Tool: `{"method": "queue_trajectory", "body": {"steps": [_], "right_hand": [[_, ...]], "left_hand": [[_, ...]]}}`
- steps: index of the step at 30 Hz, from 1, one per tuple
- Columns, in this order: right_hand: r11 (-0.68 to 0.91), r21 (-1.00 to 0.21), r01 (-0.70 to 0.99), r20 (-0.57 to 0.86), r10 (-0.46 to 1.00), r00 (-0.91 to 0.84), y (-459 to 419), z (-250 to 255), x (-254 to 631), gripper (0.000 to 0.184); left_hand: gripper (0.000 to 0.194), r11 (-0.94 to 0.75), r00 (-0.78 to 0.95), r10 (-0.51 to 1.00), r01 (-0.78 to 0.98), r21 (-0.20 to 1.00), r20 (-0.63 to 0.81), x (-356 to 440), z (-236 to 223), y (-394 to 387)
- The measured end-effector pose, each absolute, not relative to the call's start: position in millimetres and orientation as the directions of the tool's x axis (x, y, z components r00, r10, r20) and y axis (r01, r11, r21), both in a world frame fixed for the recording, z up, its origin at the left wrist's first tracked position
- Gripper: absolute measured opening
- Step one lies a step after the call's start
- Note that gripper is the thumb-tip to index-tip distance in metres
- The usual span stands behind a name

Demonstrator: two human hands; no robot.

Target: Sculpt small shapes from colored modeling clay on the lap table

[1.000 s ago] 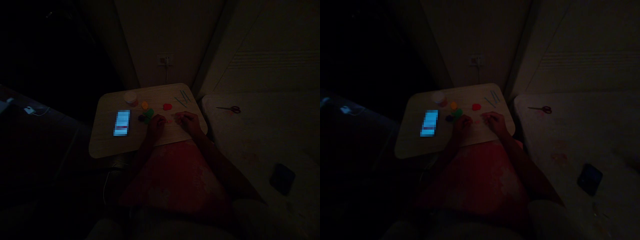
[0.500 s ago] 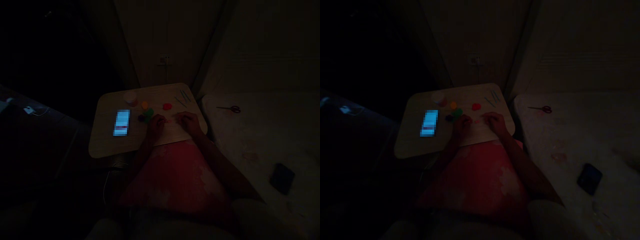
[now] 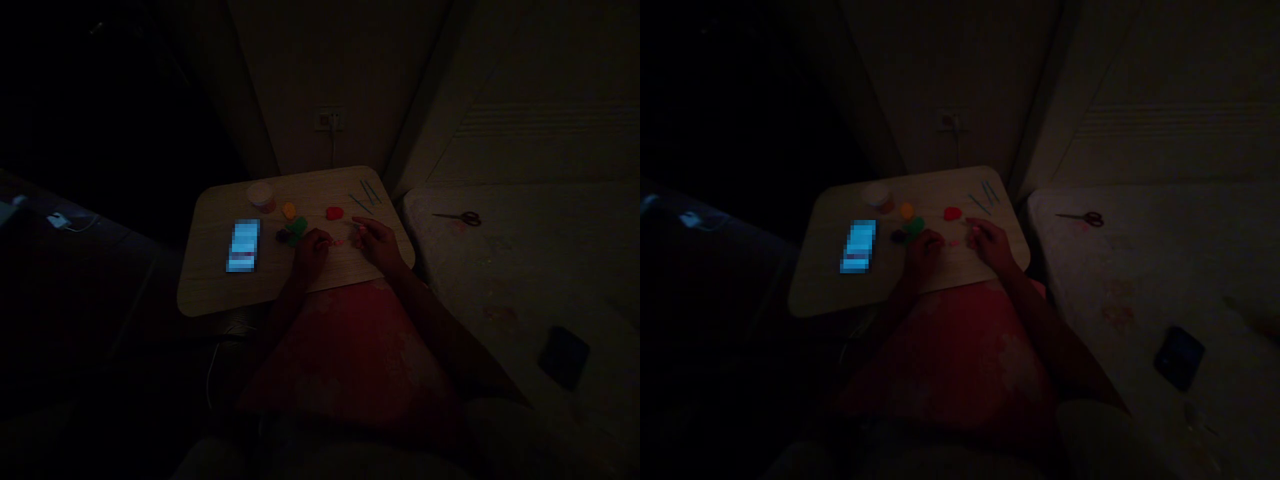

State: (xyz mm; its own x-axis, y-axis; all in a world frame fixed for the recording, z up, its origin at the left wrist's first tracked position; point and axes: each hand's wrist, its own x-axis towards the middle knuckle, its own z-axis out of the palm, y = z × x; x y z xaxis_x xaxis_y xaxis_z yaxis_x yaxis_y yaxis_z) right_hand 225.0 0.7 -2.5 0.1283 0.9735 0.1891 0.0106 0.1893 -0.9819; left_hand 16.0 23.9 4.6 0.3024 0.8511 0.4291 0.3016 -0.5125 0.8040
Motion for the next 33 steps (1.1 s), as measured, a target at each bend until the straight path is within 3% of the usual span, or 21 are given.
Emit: {"method": "queue_trajectory", "body": {"steps": [14, 19, 25, 33], "right_hand": [[0.121, -0.990, -0.079, 0.104, 0.976, 0.189, 0.9, -4.5, 221.9, 0.036], [0.076, -0.997, -0.001, 0.075, 0.978, 0.195, -2.0, 0.3, 222.5, 0.031], [0.140, -0.983, 0.121, 0.161, 0.969, 0.189, -0.1, -3.7, 227.1, 0.026], [0.196, -0.979, 0.064, 0.205, 0.956, 0.208, 2.9, -8.7, 227.1, 0.038]], "left_hand": [[0.012, -0.486, 0.291, 0.867, 0.310, 0.818, 0.405, 17.1, 5.9, 23.7], [0.010, -0.486, 0.297, 0.866, 0.313, 0.816, 0.402, 16.8, 6.9, 22.8], [0.013, -0.506, 0.298, 0.854, 0.293, 0.811, 0.426, 16.4, 3.8, 24.2], [0.011, -0.492, 0.295, 0.864, 0.317, 0.811, 0.408, 16.5, 3.9, 24.1]]}}
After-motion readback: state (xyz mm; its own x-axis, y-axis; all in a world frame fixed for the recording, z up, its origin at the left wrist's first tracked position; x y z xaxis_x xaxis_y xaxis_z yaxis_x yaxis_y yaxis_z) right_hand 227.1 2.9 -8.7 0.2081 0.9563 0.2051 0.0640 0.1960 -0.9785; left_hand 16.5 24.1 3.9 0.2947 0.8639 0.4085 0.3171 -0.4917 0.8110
